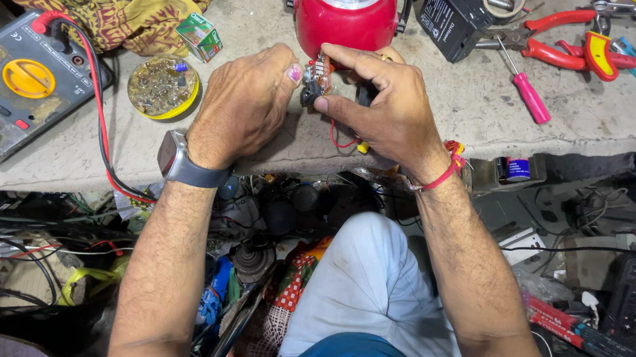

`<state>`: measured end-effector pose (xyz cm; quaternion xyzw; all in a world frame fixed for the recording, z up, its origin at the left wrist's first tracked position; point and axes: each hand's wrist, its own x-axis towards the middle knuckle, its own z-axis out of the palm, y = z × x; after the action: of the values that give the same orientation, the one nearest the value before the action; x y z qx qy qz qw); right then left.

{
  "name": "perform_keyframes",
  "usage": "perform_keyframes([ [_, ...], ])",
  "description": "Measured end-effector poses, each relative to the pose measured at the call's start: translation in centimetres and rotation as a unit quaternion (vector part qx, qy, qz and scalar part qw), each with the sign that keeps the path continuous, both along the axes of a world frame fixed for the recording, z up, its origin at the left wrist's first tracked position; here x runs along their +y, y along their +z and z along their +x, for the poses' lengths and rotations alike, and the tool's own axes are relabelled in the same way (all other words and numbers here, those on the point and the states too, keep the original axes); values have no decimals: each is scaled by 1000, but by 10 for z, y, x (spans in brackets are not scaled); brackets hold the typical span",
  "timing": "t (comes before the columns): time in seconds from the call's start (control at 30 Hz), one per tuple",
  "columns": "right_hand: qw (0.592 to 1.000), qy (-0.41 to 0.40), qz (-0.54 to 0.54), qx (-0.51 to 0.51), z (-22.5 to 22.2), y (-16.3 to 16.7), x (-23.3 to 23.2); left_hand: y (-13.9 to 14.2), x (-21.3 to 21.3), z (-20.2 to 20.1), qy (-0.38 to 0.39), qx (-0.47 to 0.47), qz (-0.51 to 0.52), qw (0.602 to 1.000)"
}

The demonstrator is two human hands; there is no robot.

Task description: The person applies flux to a circuit board, then uses a soldering iron to reflow solder on several joints. They repeatedly reposition the board and apply heat to different points while holding the board steady with the other hand.

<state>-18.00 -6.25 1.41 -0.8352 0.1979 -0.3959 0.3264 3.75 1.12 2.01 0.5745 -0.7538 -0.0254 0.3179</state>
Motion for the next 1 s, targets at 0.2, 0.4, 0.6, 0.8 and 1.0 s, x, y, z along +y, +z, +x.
perform_keyframes([
  [0.2, 1000, -8, 6, 5, 0, 0, 0, -1, 0, -1, -1, 3, -13, 1000],
  [0.4, 1000, 1, 1, 4, 1, 2, -2, 0, 0, -1, 6, -2, -11, 1000],
  [0.6, 1000, 14, 14, 0, 2, 0, -3, 1, 0, 0, 10, -7, -7, 1000],
  [0.8, 999, 23, 43, -11, 2, 0, -4, 1, 2, 1, -8, 11, -15, 1000],
  [1.0, 999, 19, 32, -7, 1, -2, -4, 2, 1, 2, -26, 15, -30, 999],
])
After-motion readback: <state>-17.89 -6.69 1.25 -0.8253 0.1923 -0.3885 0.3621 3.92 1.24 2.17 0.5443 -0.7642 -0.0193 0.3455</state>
